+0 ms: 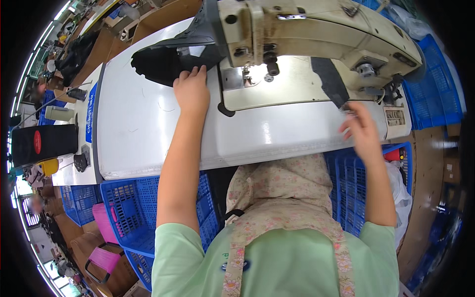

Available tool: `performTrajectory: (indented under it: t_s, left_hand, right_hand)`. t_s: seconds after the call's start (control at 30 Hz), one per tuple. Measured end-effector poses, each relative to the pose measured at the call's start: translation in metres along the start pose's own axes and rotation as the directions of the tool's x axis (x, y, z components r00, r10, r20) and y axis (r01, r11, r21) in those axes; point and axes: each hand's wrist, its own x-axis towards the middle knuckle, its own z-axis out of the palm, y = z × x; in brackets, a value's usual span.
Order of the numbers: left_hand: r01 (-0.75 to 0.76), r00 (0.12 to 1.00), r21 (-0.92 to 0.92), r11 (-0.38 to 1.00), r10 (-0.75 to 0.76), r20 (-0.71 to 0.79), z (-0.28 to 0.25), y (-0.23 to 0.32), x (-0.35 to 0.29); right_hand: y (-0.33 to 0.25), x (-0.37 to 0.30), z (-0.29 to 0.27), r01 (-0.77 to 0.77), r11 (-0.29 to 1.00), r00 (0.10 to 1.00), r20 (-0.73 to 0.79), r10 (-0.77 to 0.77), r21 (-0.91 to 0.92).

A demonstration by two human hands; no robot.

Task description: The person trims thread from a shoe component using snips, places it into a crate, and retrieves new pieces. They align and sew the pieces together using a sewing machine, trim the thread with snips, and thread the sewing machine needle by hand.

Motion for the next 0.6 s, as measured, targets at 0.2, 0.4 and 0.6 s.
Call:
performTrajectory:
  t_s: [0.2, 0.4, 0.6]
  left_hand:
    - [0.019, 0.999, -0.021, 1.000, -0.020, -0.031, 0.001, -0.001, 0.000]
    - [0.048, 0.998, -0.125, 0.991, -0.052, -0.032, -0.002, 0.000, 0.003]
    - [0.068, 0.997, -0.168, 0.983, -0.071, -0.010, -0.005, -0.002, 0.004]
  right_hand:
    - [-0.039, 0.036, 0.149, 0.354, 0.913, 0.894, 0.361, -0.266, -0.202]
    - [-0.048, 0.080, 0.220, 0.435, 0.800, 0.898, 0.141, -0.416, -0.413]
    - [-0.055, 0.097, 0.251, 0.347, 0.669, 0.927, 0.133, -0.351, -0.657]
